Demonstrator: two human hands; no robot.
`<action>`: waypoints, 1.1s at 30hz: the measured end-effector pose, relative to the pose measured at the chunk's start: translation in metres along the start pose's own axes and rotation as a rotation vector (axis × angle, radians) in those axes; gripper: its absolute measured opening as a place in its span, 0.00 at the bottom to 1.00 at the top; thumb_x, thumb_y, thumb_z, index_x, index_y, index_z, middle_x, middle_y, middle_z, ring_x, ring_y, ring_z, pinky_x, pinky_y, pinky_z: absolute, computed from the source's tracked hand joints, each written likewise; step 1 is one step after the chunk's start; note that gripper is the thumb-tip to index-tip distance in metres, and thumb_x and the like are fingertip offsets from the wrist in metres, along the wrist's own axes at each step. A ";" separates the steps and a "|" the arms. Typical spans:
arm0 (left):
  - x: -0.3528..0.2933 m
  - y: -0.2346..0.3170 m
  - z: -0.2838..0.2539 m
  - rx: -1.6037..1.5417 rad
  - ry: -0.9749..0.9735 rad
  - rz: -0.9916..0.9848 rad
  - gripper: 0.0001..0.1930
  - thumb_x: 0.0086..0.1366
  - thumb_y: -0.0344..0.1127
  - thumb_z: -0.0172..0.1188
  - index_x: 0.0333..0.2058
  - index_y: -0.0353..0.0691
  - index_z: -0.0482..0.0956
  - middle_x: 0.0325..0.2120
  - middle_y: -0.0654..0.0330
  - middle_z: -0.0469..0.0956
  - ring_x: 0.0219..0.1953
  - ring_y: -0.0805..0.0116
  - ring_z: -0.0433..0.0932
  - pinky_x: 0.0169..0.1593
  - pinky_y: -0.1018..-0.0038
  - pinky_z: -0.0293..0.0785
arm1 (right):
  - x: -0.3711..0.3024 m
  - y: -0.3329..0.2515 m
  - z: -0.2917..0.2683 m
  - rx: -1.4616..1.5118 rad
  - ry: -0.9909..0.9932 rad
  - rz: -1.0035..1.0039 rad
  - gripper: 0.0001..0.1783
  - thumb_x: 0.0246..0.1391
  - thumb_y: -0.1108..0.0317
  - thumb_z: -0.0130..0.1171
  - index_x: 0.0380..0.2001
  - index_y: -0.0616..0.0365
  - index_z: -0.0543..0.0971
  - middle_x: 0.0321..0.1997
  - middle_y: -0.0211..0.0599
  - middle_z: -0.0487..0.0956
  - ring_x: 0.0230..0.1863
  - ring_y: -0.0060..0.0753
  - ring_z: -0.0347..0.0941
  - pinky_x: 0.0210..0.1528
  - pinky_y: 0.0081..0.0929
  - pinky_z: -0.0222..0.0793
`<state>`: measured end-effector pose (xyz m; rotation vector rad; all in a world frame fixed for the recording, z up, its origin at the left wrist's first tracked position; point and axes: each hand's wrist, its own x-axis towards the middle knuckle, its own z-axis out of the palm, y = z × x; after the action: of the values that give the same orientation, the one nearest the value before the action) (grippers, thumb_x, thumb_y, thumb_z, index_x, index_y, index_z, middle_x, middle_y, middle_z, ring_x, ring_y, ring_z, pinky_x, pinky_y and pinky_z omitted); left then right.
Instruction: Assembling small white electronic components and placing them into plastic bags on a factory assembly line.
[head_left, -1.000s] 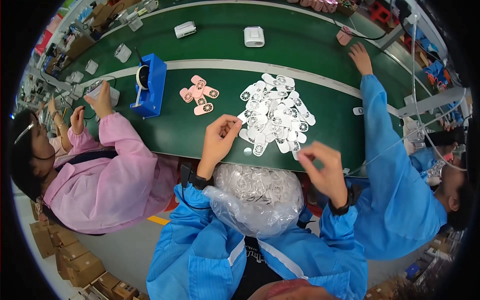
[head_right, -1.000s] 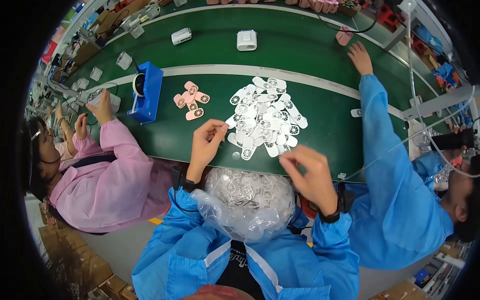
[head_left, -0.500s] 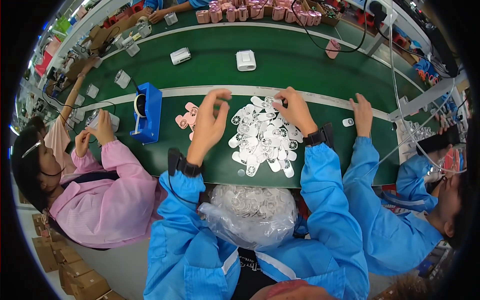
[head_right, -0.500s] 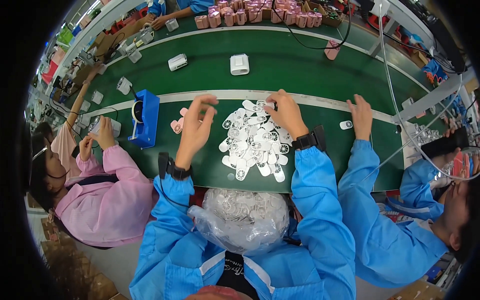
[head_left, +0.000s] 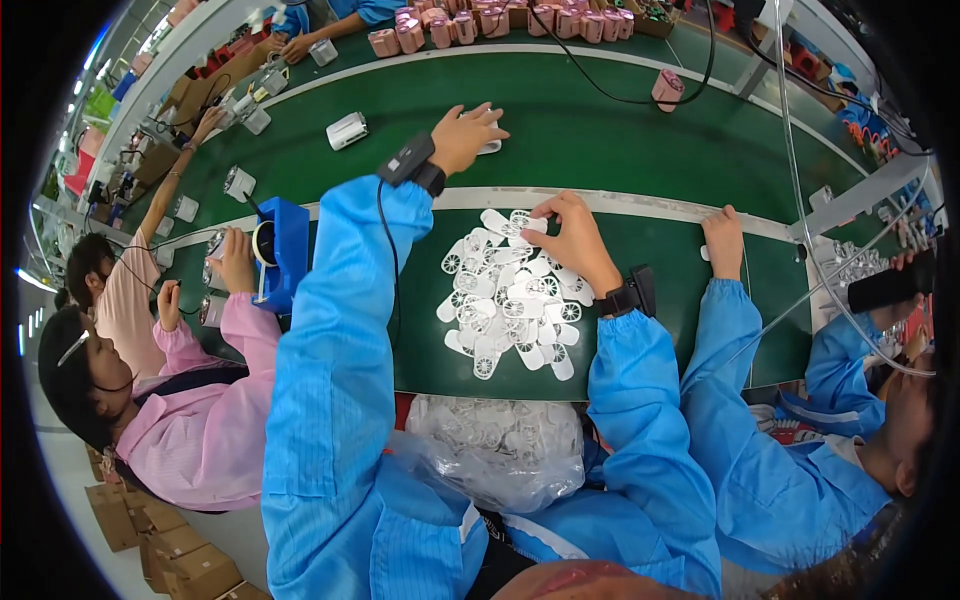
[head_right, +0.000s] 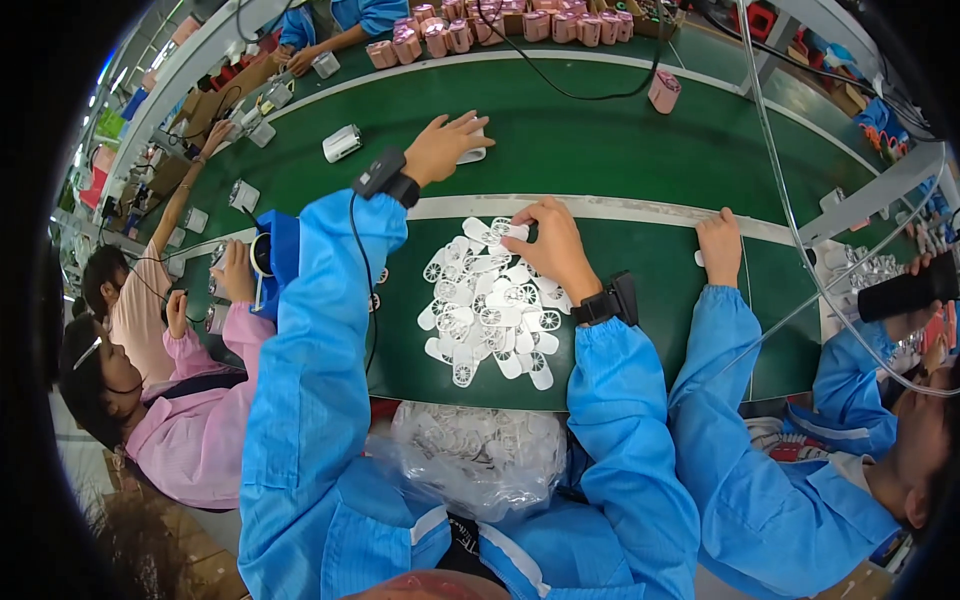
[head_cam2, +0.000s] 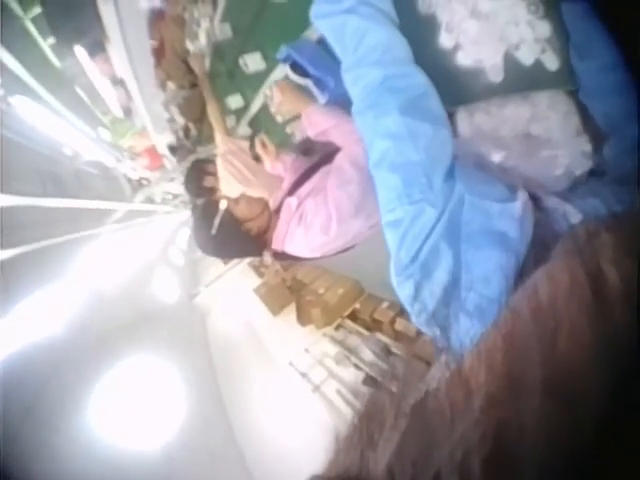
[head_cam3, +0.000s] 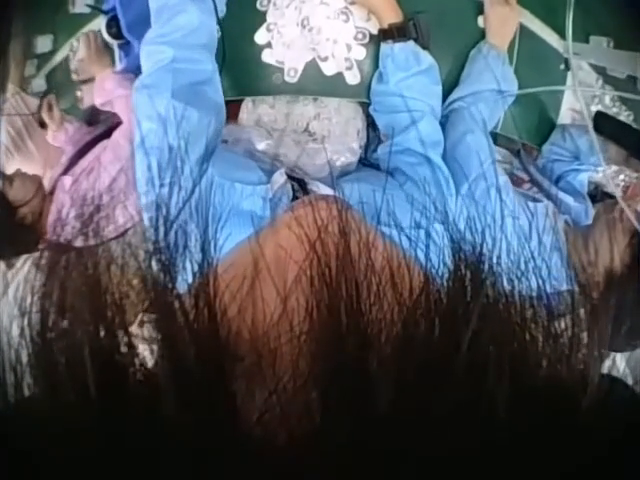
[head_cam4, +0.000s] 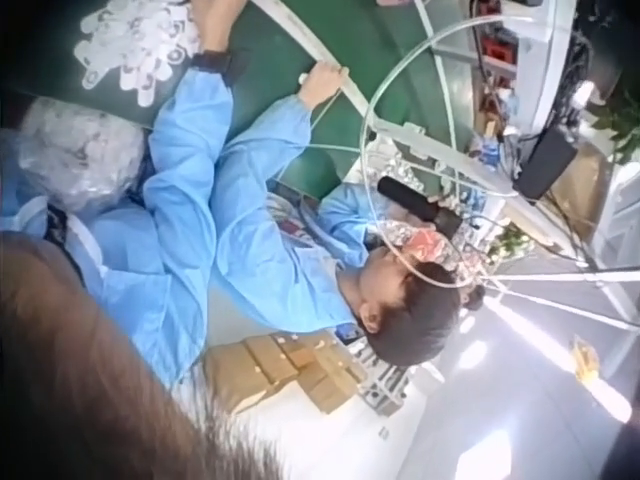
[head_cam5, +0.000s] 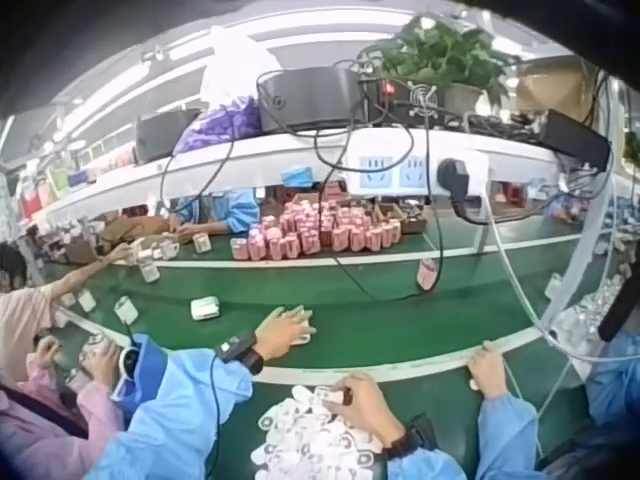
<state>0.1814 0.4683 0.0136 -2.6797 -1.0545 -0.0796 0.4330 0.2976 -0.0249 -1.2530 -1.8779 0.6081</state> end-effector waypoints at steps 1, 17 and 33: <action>0.012 0.002 -0.004 -0.006 -0.002 0.009 0.38 0.54 0.18 0.68 0.62 0.58 0.79 0.73 0.57 0.67 0.75 0.51 0.65 0.73 0.48 0.64 | 0.002 0.006 -0.002 0.012 0.011 0.001 0.17 0.45 0.68 0.81 0.37 0.61 0.85 0.38 0.37 0.77 0.39 0.37 0.74 0.44 0.34 0.73; -0.030 0.038 -0.066 -0.629 -0.095 -0.312 0.38 0.55 0.32 0.80 0.64 0.41 0.75 0.56 0.51 0.83 0.57 0.49 0.83 0.63 0.58 0.76 | -0.013 -0.013 -0.028 0.339 0.182 0.151 0.08 0.61 0.71 0.72 0.40 0.63 0.87 0.32 0.30 0.83 0.33 0.21 0.74 0.35 0.22 0.71; -0.154 0.131 -0.017 -1.295 0.559 -0.385 0.32 0.64 0.39 0.76 0.63 0.35 0.75 0.49 0.53 0.85 0.51 0.63 0.84 0.56 0.67 0.79 | -0.006 -0.056 0.037 0.503 0.115 -0.176 0.12 0.66 0.78 0.64 0.51 0.65 0.87 0.48 0.41 0.86 0.48 0.31 0.83 0.49 0.26 0.79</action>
<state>0.1580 0.2701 -0.0216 -2.8821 -1.5930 -2.0511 0.3735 0.2704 -0.0070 -0.7705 -1.5856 0.8288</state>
